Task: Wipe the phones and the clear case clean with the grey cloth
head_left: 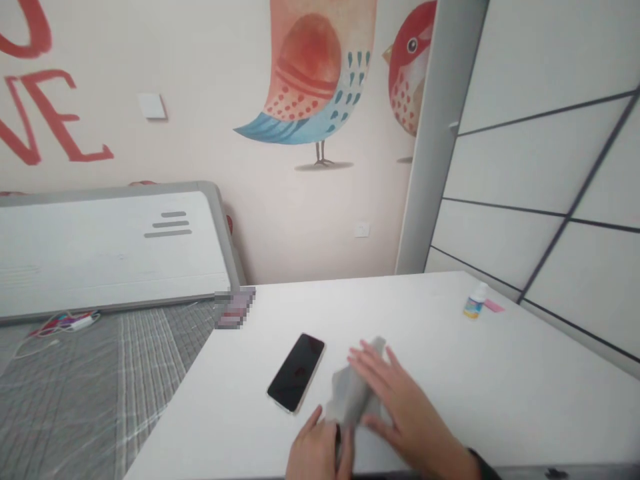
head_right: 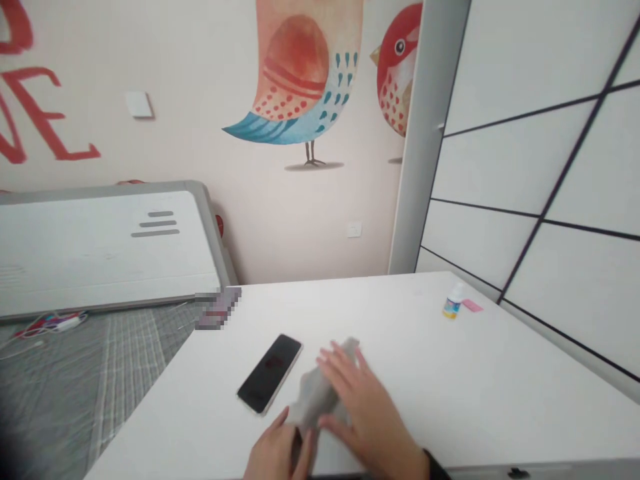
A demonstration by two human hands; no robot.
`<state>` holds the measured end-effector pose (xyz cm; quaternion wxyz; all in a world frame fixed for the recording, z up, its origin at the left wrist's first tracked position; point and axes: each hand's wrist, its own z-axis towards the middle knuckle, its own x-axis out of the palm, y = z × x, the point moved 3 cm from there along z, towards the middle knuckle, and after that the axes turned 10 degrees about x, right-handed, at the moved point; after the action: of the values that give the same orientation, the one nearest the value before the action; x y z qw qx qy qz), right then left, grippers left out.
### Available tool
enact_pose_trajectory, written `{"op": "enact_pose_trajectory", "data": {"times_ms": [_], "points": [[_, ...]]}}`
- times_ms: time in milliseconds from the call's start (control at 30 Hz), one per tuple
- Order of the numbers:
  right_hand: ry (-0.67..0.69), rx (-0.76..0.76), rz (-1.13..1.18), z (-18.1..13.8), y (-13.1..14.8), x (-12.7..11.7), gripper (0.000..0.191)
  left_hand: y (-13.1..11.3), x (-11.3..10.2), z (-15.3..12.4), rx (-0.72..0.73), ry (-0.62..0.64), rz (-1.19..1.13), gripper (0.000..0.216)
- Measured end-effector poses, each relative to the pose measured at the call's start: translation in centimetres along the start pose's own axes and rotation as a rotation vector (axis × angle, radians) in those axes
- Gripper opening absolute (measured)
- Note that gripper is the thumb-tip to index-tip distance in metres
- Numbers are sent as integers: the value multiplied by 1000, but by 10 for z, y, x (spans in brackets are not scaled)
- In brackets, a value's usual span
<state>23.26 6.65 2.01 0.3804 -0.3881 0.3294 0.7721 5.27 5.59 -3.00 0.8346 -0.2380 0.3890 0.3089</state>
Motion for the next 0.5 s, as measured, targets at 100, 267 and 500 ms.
{"op": "enact_pose_trajectory", "data": {"times_ms": [100, 267, 500], "points": [[5, 81, 47, -1, 8, -11, 81, -13, -23, 9, -12, -13, -26, 29], [147, -31, 110, -3, 12, -11, 89, -21, -36, 18, -56, 10, -60, 28], [182, -73, 116, -2, 15, -9, 95, -18, -32, 12, -57, -7, -79, 26]]}}
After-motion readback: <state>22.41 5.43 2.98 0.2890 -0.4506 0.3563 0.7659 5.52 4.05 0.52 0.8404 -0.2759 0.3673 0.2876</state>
